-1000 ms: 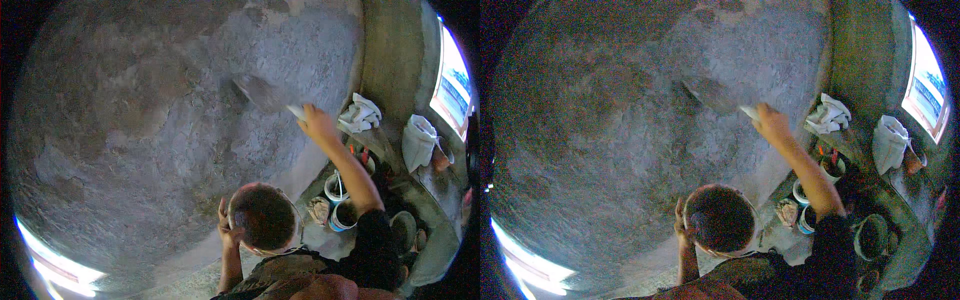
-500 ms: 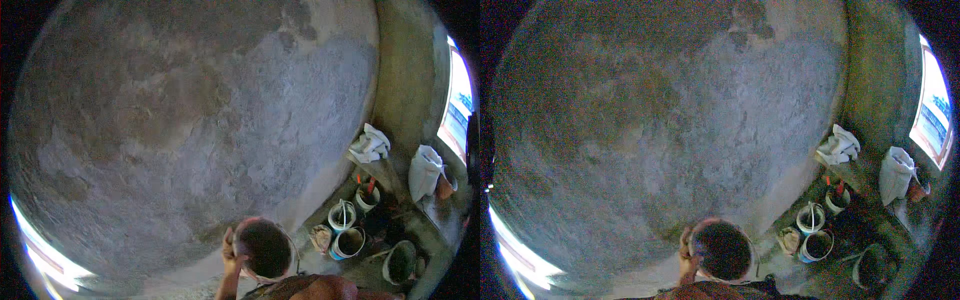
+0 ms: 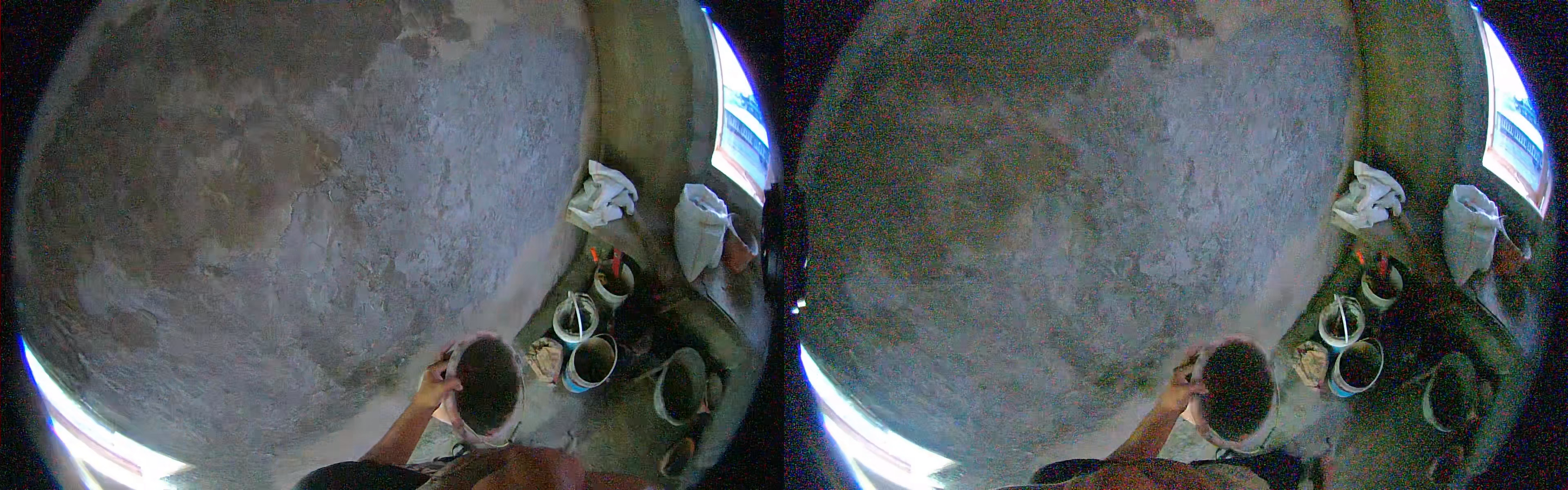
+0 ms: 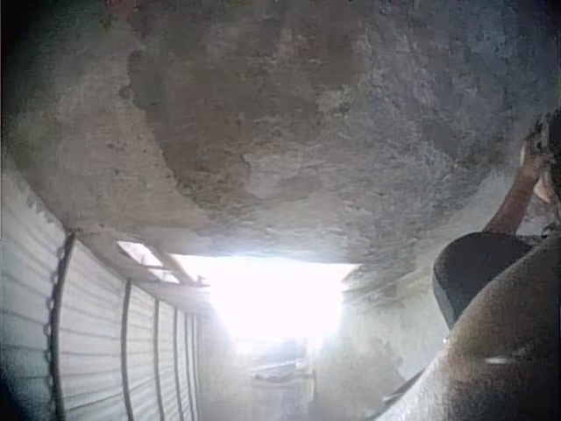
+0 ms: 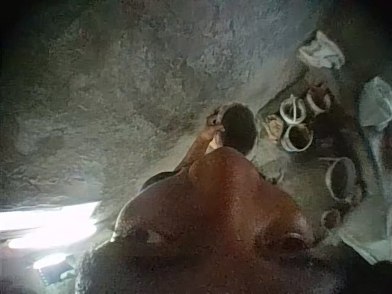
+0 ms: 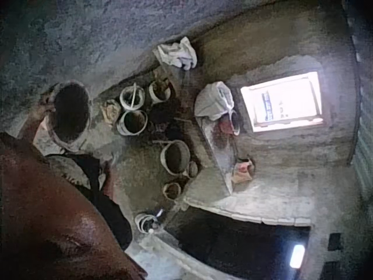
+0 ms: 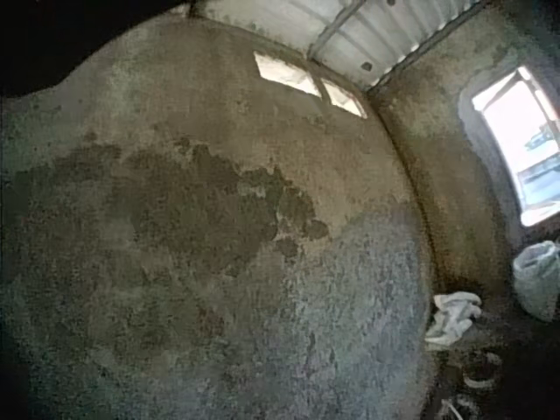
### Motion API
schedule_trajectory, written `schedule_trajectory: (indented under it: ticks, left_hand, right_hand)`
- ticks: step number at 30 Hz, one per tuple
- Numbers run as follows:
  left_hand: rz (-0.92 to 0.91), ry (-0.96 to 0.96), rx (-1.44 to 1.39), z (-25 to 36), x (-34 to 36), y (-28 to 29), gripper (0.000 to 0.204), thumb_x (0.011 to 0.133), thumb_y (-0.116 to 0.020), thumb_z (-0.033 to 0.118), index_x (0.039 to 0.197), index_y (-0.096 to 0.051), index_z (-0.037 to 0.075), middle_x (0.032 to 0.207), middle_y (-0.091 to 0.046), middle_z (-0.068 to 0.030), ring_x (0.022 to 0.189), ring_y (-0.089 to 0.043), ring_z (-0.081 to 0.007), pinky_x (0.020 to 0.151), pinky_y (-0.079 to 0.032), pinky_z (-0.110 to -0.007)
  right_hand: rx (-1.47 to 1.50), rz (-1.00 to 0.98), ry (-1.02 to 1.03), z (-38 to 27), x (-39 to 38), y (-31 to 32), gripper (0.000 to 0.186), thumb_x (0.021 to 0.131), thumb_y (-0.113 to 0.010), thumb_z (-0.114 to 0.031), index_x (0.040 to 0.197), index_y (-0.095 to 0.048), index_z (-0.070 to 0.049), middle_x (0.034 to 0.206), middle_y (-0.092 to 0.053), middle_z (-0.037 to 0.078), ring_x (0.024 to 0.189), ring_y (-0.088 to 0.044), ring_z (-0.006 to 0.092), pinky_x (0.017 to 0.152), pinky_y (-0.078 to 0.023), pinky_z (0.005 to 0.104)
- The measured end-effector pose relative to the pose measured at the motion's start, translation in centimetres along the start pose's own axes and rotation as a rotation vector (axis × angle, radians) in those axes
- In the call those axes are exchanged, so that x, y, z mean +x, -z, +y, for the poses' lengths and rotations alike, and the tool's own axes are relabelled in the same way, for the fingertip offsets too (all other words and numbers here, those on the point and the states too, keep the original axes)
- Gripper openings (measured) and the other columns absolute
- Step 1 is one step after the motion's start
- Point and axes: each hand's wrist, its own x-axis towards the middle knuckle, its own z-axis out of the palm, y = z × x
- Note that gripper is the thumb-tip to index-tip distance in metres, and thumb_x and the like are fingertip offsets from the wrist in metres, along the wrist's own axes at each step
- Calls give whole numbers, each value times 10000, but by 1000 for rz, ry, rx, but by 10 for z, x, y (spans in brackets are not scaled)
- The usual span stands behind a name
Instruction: Plastering a concrete wall using a trowel and plaster from a bucket.
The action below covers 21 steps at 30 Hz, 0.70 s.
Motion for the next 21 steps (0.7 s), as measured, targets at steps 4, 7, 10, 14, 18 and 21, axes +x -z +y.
schedule_trajectory:
  ticks: [4,7,10,14,18,21]
  left_hand:
    - [-57,-257,73,22,-8,-26,488,551,-663,46,1034,-630,-17,1356,-394,-140,1244,-354,-246,949,-379,-351]
    - [-44,-121,61,24,-23,-39,443,553,-634,33,990,-638,-37,1361,-384,-154,1258,-339,-255,945,-377,-329]
    - [-5,-184,23,29,-30,-65,435,554,-638,10,986,-629,-43,1249,-486,-131,1138,-448,-234,907,-395,-319]
    - [-39,86,-253,17,-57,-79,565,512,-657,22,1067,-602,-73,1439,-271,-131,1301,-298,-248,1046,-267,-346]
    - [-69,1,-273,7,-65,-107,503,545,-649,5,1040,-604,-71,1325,-435,-129,1216,-413,-246,1005,-321,-345]
    - [6,147,-365,-25,-73,-112,313,648,-619,53,948,-617,-36,992,-619,-75,961,-540,-195,899,-385,-312]
  right_hand:
    - [100,-109,14,-2,1,26,364,875,-516,-373,1056,-576,-62,870,-629,93,663,-595,245,545,-457,338]
    - [163,-206,20,-1,7,48,362,878,-513,-385,1039,-585,-69,850,-634,84,629,-601,231,515,-460,327]
    - [162,-167,1,3,23,52,344,887,-503,-377,1020,-582,-70,832,-629,79,623,-594,219,510,-456,322]
    - [162,-128,-58,2,14,57,320,901,-489,-365,991,-577,-71,807,-622,73,614,-583,201,503,-450,313]
    - [973,-88,-500,-61,-25,87,325,901,-490,-378,952,-564,-66,728,-579,48,584,-558,188,520,-476,312]
    - [1030,174,-558,-130,-59,108,357,900,-479,-399,957,-563,-58,722,-571,58,607,-566,193,541,-494,311]
